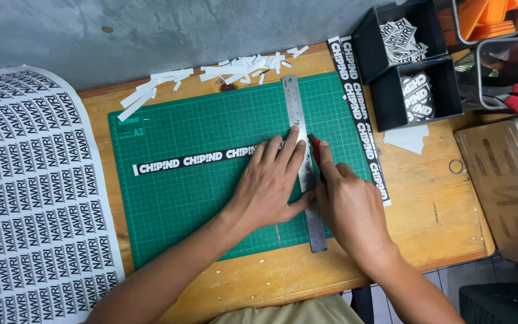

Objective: The person uses a metal ruler and a red utility knife to cut a long strip of black and white stickers on a green cutting mat. They repeatedly align the ruler and slice through the sticker material to separate individual pieces, which are then placed into a nearby container.

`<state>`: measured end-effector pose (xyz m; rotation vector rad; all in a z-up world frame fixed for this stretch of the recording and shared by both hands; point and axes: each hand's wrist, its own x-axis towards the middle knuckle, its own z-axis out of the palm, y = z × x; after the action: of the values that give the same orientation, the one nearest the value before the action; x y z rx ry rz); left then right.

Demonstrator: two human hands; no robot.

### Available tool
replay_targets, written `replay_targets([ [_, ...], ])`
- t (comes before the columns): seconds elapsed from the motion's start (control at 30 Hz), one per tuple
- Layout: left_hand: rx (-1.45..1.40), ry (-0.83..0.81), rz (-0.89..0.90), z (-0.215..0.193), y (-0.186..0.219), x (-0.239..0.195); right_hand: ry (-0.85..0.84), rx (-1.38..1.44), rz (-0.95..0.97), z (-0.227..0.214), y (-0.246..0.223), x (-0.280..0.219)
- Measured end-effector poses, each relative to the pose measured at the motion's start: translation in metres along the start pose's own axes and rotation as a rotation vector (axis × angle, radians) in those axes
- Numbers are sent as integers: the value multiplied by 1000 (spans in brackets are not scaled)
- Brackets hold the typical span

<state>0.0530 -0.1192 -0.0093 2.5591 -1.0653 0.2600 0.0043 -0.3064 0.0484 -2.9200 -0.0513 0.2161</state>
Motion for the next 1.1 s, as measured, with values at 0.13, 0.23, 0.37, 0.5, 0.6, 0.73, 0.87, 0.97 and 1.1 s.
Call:
replay_targets([
  [0.13, 2, 7, 2, 5, -3, -1, 41, -36, -13, 4, -10, -2],
  [0.23, 14, 14, 1, 6, -4, -1, 88, -86, -34, 13, -8, -2],
  [0.37, 27, 1, -8, 4, -3, -1, 135, -131, -66, 29, -3, -4],
  [0.5, 39, -57, -36, -2, 1, 2, 111, -225, -64, 46, 1, -24],
  [0.6, 59, 23, -11, 2, 1, 1, 125, -49, -11, 33, 1, -26],
  [0.73, 73, 24, 4, -2, 2, 0, 89, 45, 27, 29, 13, -24],
  [0.87, 73, 33, 7, -1, 0, 1, 89, 244, 85, 19, 17, -10],
  [0.97, 70, 25, 3, 0, 2, -2, 80, 222, 51, 21, 14, 2],
  [1.1, 66, 11, -8, 1, 0, -1, 22, 121, 31, 15, 7, 8],
])
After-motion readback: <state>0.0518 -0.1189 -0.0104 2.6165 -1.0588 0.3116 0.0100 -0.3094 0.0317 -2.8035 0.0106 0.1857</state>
